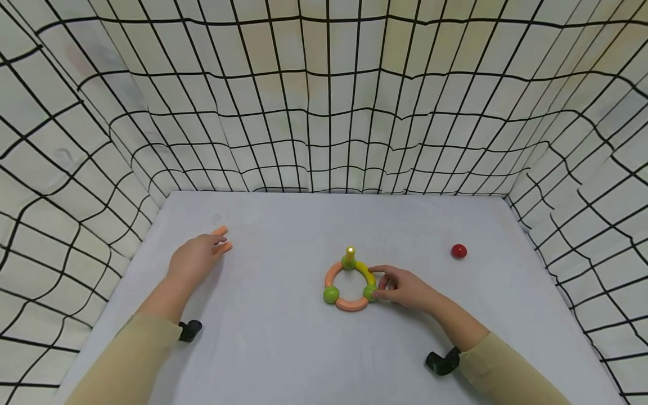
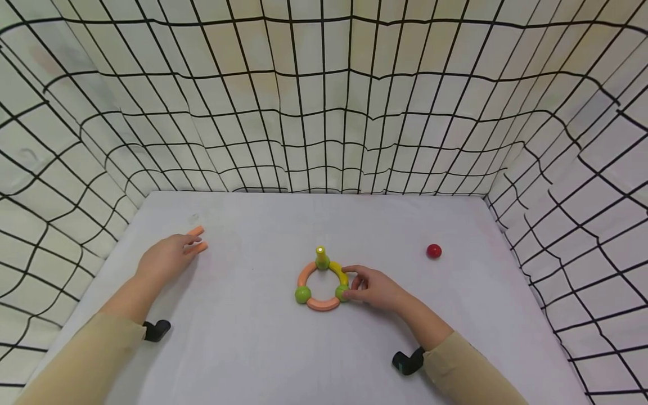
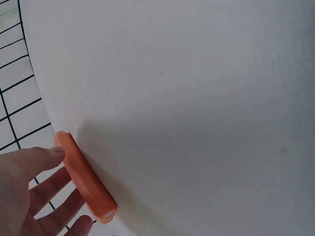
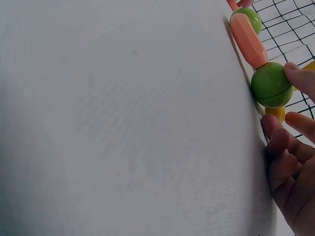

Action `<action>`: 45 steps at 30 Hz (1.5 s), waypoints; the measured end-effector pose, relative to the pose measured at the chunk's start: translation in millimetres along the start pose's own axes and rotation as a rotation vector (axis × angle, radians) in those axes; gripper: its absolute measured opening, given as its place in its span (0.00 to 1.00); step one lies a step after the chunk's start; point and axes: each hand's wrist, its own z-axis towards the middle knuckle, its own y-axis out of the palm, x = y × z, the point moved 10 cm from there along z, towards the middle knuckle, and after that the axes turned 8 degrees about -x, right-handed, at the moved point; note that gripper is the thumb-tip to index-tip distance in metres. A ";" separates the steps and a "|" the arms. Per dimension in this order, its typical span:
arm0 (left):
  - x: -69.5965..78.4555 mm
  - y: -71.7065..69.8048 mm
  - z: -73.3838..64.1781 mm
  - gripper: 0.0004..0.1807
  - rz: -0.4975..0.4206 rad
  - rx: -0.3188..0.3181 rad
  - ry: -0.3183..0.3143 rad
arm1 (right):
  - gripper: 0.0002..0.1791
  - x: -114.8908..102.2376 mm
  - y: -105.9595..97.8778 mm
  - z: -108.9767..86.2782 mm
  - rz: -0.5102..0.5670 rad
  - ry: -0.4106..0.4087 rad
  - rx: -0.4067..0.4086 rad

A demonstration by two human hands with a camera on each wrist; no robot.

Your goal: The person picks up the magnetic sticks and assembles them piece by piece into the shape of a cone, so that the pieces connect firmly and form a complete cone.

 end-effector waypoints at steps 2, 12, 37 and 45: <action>-1.4 1.8 2.1 0.23 0.016 -0.011 -0.011 | 0.32 -0.4 0.6 0.4 -0.002 -0.001 -0.003; -6.9 6.8 8.9 0.21 0.043 -0.023 -0.033 | 0.32 -2.3 -0.3 0.6 0.003 0.002 -0.004; 19.9 6.1 1.8 0.19 -0.017 -0.002 0.031 | 0.33 -1.3 1.1 1.5 -0.006 -0.001 -0.017; 45.7 5.4 -6.6 0.18 0.033 0.049 0.080 | 0.32 -2.0 0.0 0.9 0.001 0.002 -0.009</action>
